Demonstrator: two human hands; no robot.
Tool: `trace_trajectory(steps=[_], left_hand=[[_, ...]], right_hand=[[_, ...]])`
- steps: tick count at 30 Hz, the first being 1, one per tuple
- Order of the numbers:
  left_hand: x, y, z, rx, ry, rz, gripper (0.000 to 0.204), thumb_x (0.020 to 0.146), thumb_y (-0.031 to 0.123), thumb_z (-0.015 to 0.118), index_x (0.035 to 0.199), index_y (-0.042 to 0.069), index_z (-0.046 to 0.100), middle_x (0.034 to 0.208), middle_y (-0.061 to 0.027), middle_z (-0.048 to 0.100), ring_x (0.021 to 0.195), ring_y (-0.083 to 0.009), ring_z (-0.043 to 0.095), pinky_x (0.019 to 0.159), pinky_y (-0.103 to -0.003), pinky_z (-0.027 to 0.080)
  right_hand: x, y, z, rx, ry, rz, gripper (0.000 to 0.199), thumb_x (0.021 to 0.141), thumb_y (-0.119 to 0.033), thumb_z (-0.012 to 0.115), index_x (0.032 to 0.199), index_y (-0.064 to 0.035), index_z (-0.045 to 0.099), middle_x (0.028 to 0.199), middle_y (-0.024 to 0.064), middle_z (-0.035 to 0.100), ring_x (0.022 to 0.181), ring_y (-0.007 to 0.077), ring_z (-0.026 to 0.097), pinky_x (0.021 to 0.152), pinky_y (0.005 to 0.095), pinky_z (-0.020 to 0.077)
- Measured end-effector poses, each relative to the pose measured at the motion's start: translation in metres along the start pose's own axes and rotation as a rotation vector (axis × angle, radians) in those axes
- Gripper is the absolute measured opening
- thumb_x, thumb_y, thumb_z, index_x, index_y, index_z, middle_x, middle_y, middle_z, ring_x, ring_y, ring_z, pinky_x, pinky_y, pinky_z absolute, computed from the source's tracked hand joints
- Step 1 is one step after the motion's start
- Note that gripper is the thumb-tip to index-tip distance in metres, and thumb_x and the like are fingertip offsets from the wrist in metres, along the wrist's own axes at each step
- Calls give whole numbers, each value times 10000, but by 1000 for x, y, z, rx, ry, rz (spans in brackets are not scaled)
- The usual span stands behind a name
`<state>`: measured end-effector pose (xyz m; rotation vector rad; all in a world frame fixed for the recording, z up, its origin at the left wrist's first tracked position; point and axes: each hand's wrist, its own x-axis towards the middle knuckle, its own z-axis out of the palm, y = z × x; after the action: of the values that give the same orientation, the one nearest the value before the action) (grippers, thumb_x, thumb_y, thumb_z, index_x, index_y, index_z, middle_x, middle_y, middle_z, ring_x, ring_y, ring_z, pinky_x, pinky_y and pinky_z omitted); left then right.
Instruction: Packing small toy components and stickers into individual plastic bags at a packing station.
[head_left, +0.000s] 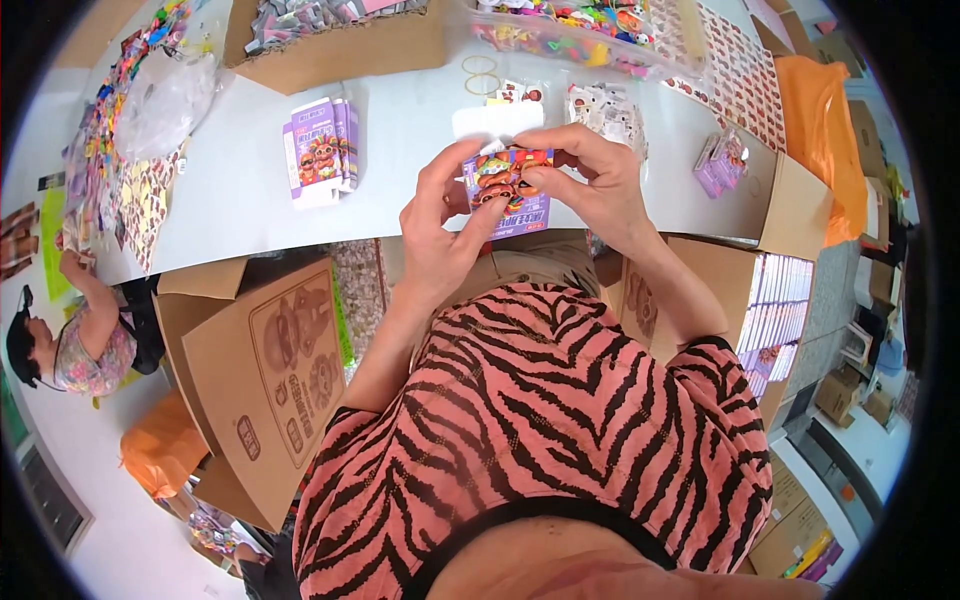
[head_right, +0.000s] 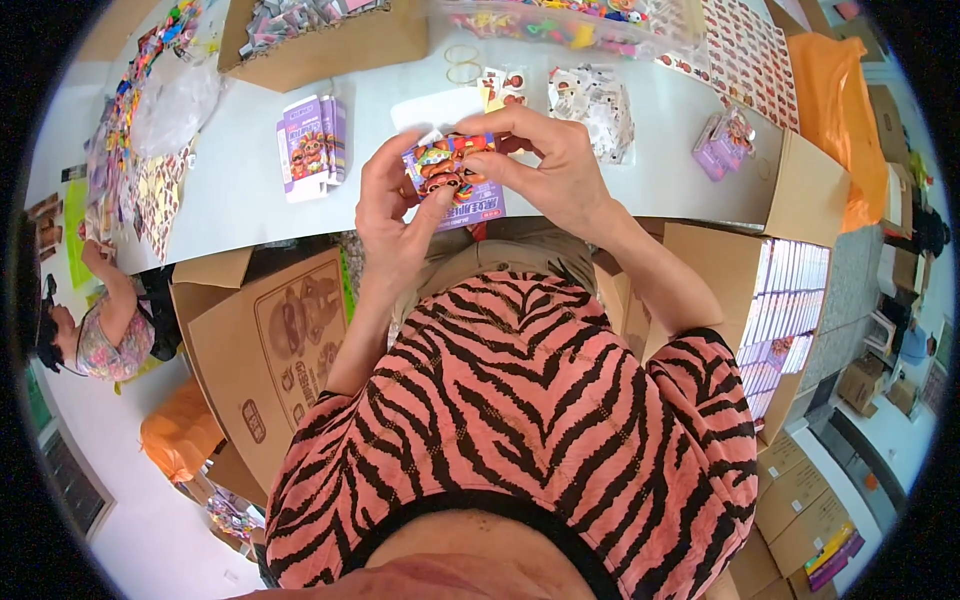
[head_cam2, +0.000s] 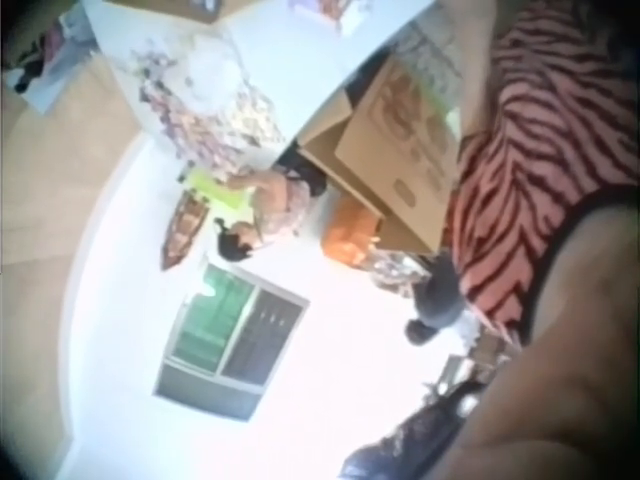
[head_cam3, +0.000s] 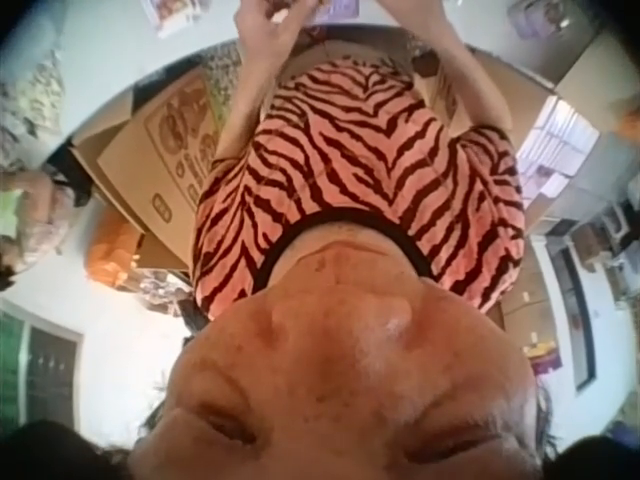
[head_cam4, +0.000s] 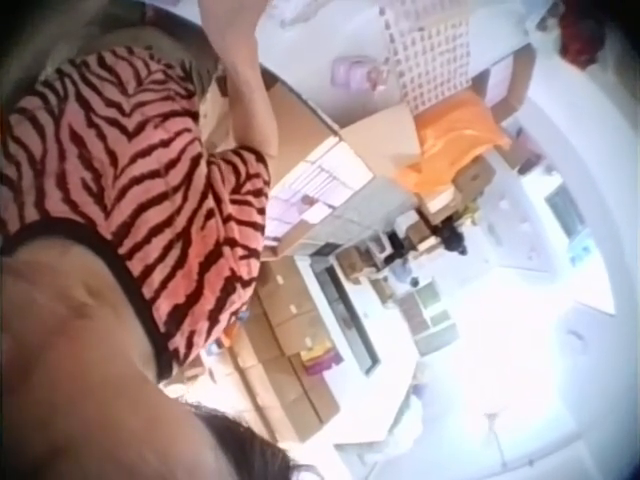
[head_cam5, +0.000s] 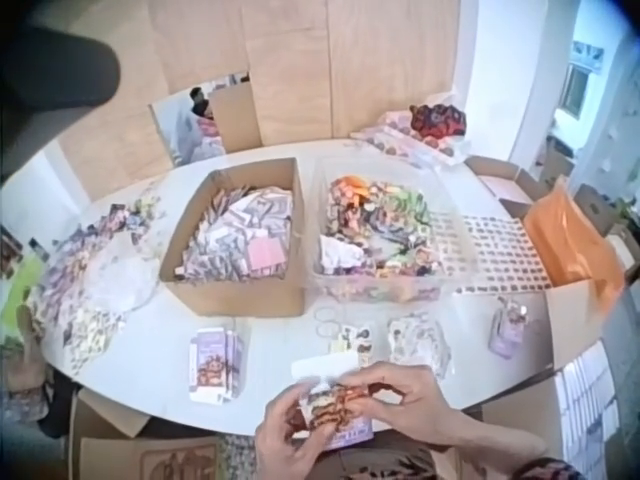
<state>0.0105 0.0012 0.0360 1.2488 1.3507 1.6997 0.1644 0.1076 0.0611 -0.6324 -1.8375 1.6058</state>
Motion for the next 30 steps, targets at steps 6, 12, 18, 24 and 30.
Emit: trace_trajectory(steps=[6, 12, 18, 24, 30], left_hand=[[-6, 2, -5, 23, 8, -96, 382, 829, 3, 656, 1175, -11, 494, 1039, -100, 619, 830, -111, 626, 675, -236, 525], [-29, 2, -9, 48, 38, -180, 309, 830, -3, 655, 1114, -11, 533, 978, -85, 633, 790, -107, 627, 679, -232, 523], [-53, -7, -15, 63, 41, -245, 187, 820, -18, 657, 995, -10, 592, 943, -95, 638, 794, -121, 636, 694, -233, 531], [-64, -7, -23, 84, -59, -300, 198, 806, -24, 668, 990, -11, 596, 967, -106, 640, 814, -129, 637, 705, -254, 536], [-62, 2, -24, 64, -3, -510, 242, 792, -33, 676, 1022, -11, 605, 962, -110, 651, 837, -131, 639, 714, -249, 537]], right_hand=[[-2, 5, 0, -36, -85, -21, 271, 839, -30, 650, 1105, 8, 612, 1064, 90, 625, 929, 133, 608, 821, 278, 498], [-18, 8, 10, -12, -71, 83, 421, 826, -44, 669, 1227, -24, 543, 1071, 66, 627, 974, 121, 587, 814, 271, 486], [-38, 22, 18, 216, -161, 353, 482, 812, -51, 686, 1259, -17, 508, 1097, 72, 619, 980, 120, 582, 829, 268, 498], [-51, 37, 25, 231, -226, 414, 379, 824, -45, 677, 1179, -15, 549, 1025, 61, 623, 931, 112, 593, 810, 263, 514], [-55, 43, 25, 271, -240, 465, 288, 824, -38, 675, 1097, -8, 589, 1034, 63, 619, 929, 114, 596, 808, 263, 512]])
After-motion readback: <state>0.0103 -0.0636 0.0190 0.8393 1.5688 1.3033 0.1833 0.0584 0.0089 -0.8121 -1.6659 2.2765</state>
